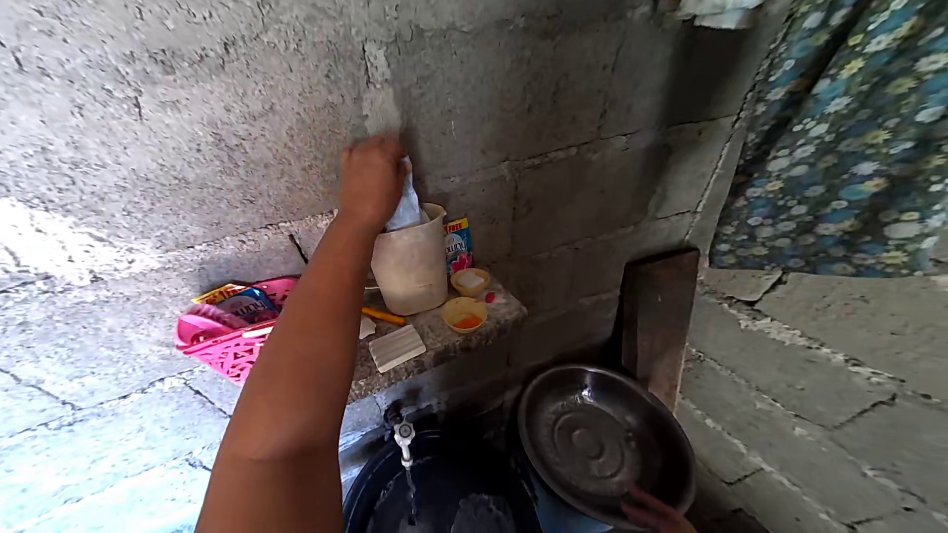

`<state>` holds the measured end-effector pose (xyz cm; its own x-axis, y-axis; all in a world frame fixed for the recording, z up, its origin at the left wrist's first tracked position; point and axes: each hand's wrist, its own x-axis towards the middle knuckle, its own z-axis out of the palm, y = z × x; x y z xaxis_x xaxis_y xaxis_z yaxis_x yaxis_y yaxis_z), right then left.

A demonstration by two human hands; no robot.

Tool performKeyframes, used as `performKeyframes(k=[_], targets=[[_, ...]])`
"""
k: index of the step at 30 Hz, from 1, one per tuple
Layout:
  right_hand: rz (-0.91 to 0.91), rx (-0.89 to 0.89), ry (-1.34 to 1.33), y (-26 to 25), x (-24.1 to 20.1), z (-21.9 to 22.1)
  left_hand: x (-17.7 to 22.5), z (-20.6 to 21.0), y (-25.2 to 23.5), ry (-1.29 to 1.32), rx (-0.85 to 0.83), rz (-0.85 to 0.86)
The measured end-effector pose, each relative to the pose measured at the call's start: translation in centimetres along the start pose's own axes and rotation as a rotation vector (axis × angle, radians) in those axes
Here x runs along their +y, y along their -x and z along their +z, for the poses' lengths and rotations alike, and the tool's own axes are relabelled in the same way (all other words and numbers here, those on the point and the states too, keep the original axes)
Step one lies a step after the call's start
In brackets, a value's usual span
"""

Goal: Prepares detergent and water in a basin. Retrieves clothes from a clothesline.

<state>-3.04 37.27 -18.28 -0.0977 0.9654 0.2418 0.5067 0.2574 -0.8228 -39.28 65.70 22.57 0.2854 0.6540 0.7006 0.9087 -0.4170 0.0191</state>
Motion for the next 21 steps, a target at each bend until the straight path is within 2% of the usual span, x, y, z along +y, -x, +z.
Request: performKeyframes(k=[2,4,6,9,11,13,15,16,18,19,21], targets=[[0.014,-0.014,-0.007,-0.1,-0.2,-0.2,0.3,0.4,0.0,-0.053,-0.212,-0.039],[0.016,-0.019,-0.004,-0.1,-0.1,-0.3,0.5,0.3,0.0,-0.053,-0.315,-0.103],[0.014,-0.022,0.002,-0.2,0.1,0.0,0.6,-0.2,0.1,0.027,-0.315,-0.188],[0.017,-0.025,0.003,-0.4,0.0,0.5,1.3,-2.0,0.7,0.085,-0.218,-0.24],[0.033,-0.034,-0.002,-0.6,-0.4,0.9,2.0,-3.5,2.0,0.124,-0.118,-0.175],[0.057,-0.059,0.006,-0.5,-0.6,1.5,3.0,-4.0,5.0,0.206,0.008,-0.03],[0.041,-0.067,0.02,-0.6,-0.4,2.0,5.2,-3.3,10.7,0.337,0.094,0.152],[0.033,-0.072,0.027,-0.6,-0.3,2.2,6.6,-2.3,14.7,0.41,0.062,0.235],[0.02,-0.085,0.044,-0.8,-0.1,2.6,8.4,1.9,23.0,0.489,-0.17,0.329],[0.02,-0.088,0.051,-0.8,0.1,2.7,8.6,4.5,26.6,0.511,-0.368,0.31],[0.037,-0.095,0.067,-0.8,0.4,2.9,7.3,9.5,31.2,0.48,-0.785,0.106]])
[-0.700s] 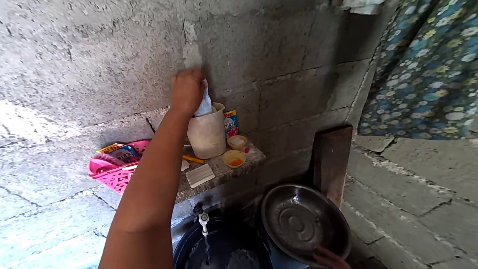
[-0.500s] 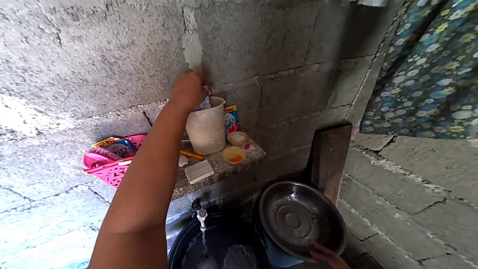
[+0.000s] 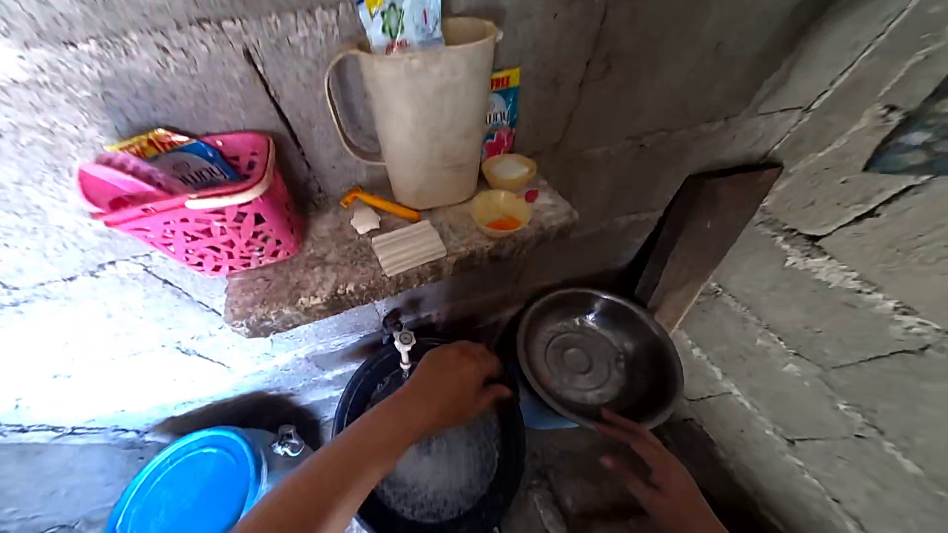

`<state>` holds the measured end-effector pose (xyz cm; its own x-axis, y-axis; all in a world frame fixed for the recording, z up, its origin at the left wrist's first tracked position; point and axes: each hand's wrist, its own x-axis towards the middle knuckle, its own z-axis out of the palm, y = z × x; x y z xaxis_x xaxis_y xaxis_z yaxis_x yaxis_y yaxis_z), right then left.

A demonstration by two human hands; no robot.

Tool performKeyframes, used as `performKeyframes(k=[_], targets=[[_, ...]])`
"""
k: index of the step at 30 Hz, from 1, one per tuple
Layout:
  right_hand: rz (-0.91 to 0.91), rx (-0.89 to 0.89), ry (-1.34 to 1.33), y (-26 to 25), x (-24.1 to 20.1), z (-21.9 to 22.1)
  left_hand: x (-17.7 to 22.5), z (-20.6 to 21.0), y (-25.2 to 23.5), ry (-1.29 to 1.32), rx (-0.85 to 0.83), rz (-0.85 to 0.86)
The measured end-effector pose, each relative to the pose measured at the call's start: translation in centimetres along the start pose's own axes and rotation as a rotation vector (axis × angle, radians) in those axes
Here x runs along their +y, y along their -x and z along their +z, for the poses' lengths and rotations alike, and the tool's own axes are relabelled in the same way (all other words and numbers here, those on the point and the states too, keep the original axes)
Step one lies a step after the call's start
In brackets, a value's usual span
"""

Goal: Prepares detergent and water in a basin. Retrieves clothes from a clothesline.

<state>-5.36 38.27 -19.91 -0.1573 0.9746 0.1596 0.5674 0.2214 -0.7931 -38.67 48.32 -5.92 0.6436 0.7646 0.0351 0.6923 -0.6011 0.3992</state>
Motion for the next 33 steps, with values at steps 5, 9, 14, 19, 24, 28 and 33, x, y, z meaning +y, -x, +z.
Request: performKeyframes(k=[5,9,14,19,24,28,33], targets=[[0.01,-0.041,0.021,-0.4,1.3,1.3,-11.4,7.1,-1.3,-0.036,-0.118,-0.681],[0.083,-0.133,0.016,-0.7,0.8,2.9,-16.6,10.4,-2.1,-0.032,-0.098,-0.828],[0.143,-0.227,-0.022,-0.6,1.8,5.0,-17.5,11.6,-2.3,-0.054,-0.095,-0.839],[0.171,-0.31,-0.022,-1.1,2.3,6.0,-17.2,10.7,-3.0,0.029,-0.091,-0.951],[0.154,-0.332,-0.01,-1.7,2.3,6.5,-16.7,10.1,-3.7,-0.018,-0.188,-0.947],[0.128,-0.321,-0.029,-1.7,2.4,6.7,-16.8,10.4,-4.0,-0.034,-0.198,-0.957],[0.134,-0.329,-0.029,-1.1,2.6,6.3,-16.6,10.5,-3.9,-0.024,-0.172,-0.964]])
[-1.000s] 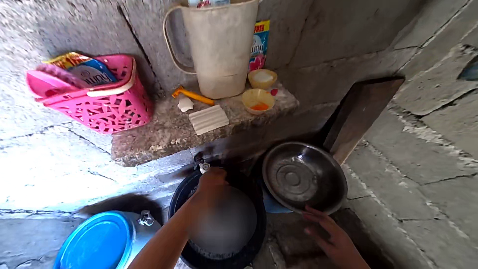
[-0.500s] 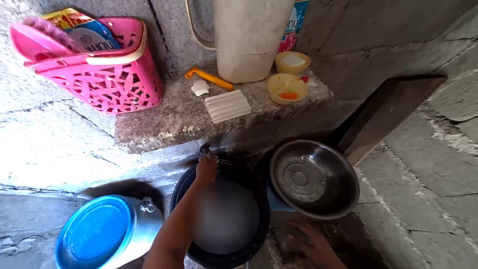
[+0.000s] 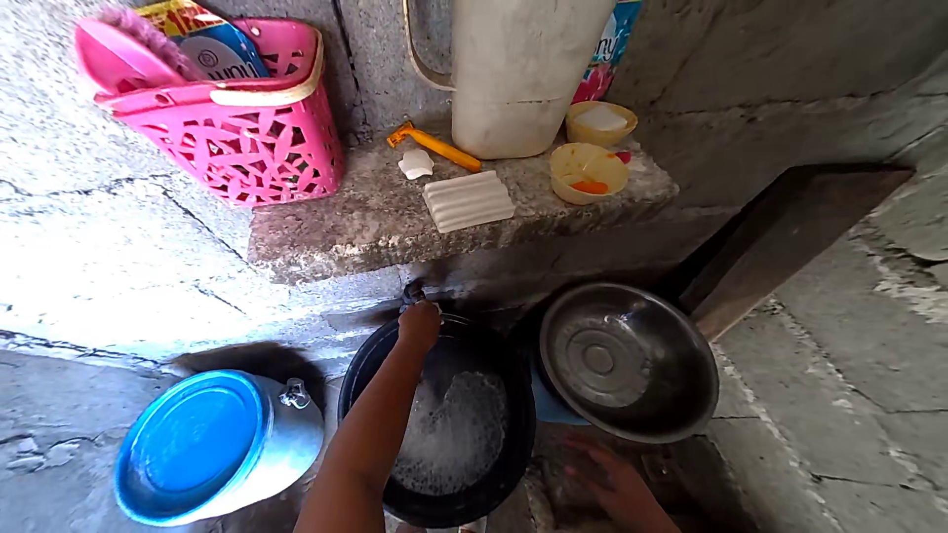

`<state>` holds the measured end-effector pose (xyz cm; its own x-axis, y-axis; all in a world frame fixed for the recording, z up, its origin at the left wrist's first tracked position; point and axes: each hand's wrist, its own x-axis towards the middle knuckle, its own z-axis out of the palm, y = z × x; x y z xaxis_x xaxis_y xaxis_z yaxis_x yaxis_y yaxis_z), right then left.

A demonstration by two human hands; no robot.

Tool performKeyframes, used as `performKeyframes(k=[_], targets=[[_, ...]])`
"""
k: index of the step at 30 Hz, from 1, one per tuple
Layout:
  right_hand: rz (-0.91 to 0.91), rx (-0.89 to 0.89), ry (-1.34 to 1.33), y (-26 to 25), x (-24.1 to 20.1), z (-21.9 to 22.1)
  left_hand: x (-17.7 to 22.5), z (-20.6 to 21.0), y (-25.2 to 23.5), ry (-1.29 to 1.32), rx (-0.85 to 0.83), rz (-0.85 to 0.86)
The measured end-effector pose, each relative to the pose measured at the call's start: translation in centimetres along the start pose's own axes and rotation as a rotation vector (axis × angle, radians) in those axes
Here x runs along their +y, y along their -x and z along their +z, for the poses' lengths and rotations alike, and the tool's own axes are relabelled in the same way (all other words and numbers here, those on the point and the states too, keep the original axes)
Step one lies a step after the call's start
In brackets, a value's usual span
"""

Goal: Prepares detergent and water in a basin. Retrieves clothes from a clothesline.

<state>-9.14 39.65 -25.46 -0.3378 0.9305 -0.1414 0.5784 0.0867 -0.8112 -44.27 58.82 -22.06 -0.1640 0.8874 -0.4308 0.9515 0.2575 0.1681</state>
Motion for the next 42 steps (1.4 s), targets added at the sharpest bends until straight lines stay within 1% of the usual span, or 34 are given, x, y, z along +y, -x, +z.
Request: performKeyframes(k=[5,10,16,19,22,24,26,29,31,33,34,35,36,37,38,39,40,41,42], targets=[[0.014,-0.009,0.007,0.8,0.8,-0.6,0.2,0.0,0.1,0.038,0.024,-0.027],[0.013,0.004,-0.004,1.5,1.8,-0.8,0.8,0.4,0.4,0.085,0.053,-0.111],[0.101,-0.083,-0.011,1.2,2.3,-1.0,0.6,0.7,0.4,0.116,0.077,-0.122],[0.157,-0.131,-0.034,0.2,3.2,-0.2,0.4,0.6,0.3,0.122,0.077,-0.118],[0.26,-0.183,-0.058,-1.2,4.6,1.1,0.4,0.7,0.1,0.096,0.064,-0.116],[0.343,-0.206,-0.071,-2.6,6.1,2.4,0.2,0.5,-0.1,0.043,0.025,-0.066],[0.426,-0.218,-0.083,-4.3,8.0,4.0,-0.3,0.2,-0.4,-0.04,-0.017,0.043],[0.524,-0.167,-0.061,-6.9,10.0,6.1,-1.8,-0.3,-0.9,-0.166,-0.065,0.22],[0.587,-0.136,-0.062,-8.8,11.3,7.4,-3.6,-0.5,-1.0,-0.176,-0.058,0.317],[0.647,-0.101,-0.159,-10.7,12.5,8.8,-6.0,0.0,-0.9,-0.077,-0.009,0.362],[0.661,-0.07,-0.23,-11.5,13.0,9.4,-7.5,0.6,-0.8,0.026,0.023,0.337],[0.672,-0.032,-0.305,-12.1,13.3,9.9,-9.2,1.9,-0.7,0.174,0.069,0.269],[0.693,-0.003,-0.378,-12.5,13.3,10.3,-11.2,3.9,-0.4,0.351,0.138,0.161],[0.716,0.027,-0.434,-12.9,13.1,10.6,-13.3,6.2,0.0,0.499,0.198,0.012],[0.735,0.06,-0.471,-13.2,12.9,10.8,-15.3,8.6,0.7,0.58,0.22,-0.165],[0.759,0.103,-0.513,-13.4,12.8,11.0,-17.0,11.0,1.5,0.605,0.191,-0.342],[0.783,0.156,-0.561,-13.5,12.6,11.2,-18.6,13.5,2.4,0.623,0.111,-0.492],[0.801,0.208,-0.618,-13.5,12.5,11.4,-20.0,16.0,3.2,0.659,0.033,-0.6],[0.811,0.267,-0.677,-13.7,12.4,11.7,-21.1,18.2,3.7,0.707,-0.019,-0.663]])
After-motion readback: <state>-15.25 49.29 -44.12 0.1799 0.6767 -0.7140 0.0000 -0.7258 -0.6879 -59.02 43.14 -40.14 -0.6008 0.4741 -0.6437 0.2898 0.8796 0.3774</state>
